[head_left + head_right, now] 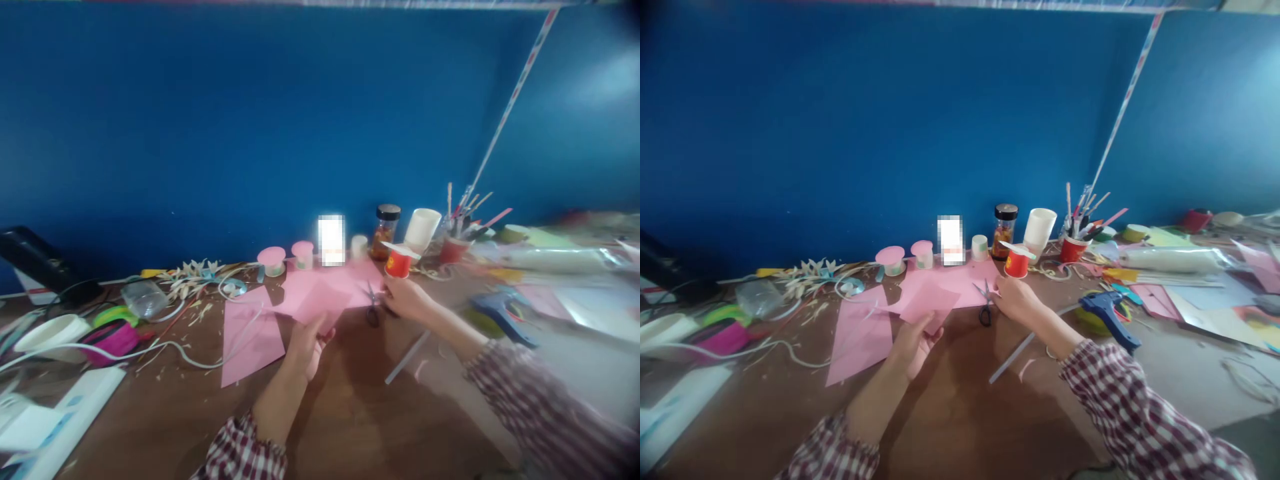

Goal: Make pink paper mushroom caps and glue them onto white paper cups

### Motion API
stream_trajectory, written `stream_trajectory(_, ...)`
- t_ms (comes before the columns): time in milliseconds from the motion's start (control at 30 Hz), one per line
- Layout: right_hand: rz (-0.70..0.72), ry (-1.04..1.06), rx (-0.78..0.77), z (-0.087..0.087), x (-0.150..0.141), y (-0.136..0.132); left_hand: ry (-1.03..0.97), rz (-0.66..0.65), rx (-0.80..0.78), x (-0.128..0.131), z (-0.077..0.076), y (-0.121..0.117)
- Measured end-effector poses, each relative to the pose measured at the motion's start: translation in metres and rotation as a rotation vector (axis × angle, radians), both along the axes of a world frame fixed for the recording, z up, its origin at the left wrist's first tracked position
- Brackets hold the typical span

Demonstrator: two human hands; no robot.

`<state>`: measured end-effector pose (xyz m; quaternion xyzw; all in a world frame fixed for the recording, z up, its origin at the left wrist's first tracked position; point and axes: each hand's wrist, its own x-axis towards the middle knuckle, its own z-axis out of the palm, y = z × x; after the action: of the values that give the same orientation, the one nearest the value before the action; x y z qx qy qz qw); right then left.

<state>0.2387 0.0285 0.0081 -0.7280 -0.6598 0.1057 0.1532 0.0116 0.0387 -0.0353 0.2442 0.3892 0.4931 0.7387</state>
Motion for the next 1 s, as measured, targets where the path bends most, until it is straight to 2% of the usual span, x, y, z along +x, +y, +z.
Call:
stream_trajectory(200,0.015,-0.198,-0.101,-0.011,-0.02,-0.016,-0.005,0.04,-0.006,0.001,0.0,-0.001)
stream_trajectory(400,0.076,-0.096,-0.133,-0.01,-0.011,-0.015,-0.012,0.019,0.02,0.0,0.002,-0.003)
stream_trajectory(567,0.068,0.209,-0.023,-0.01,-0.003,-0.006,-0.014,0.018,0.009,0.0,-0.003,-0.001)
stream_trajectory(667,0.083,0.494,0.078,-0.004,-0.004,-0.005,-0.021,0.032,0.001,0.0,-0.005,0.001)
stream_trajectory(767,0.13,0.793,0.143,0.002,-0.01,-0.014,-0.021,0.038,0.012,0.0,-0.004,0.001)
stream_trajectory(867,0.182,1.011,0.155,0.004,-0.024,-0.031,-0.026,0.038,0.012,0.001,-0.002,0.0)
stream_trajectory(1000,0.258,1.281,0.082,0.001,-0.045,-0.046,-0.057,0.045,0.043,0.002,-0.003,-0.003)
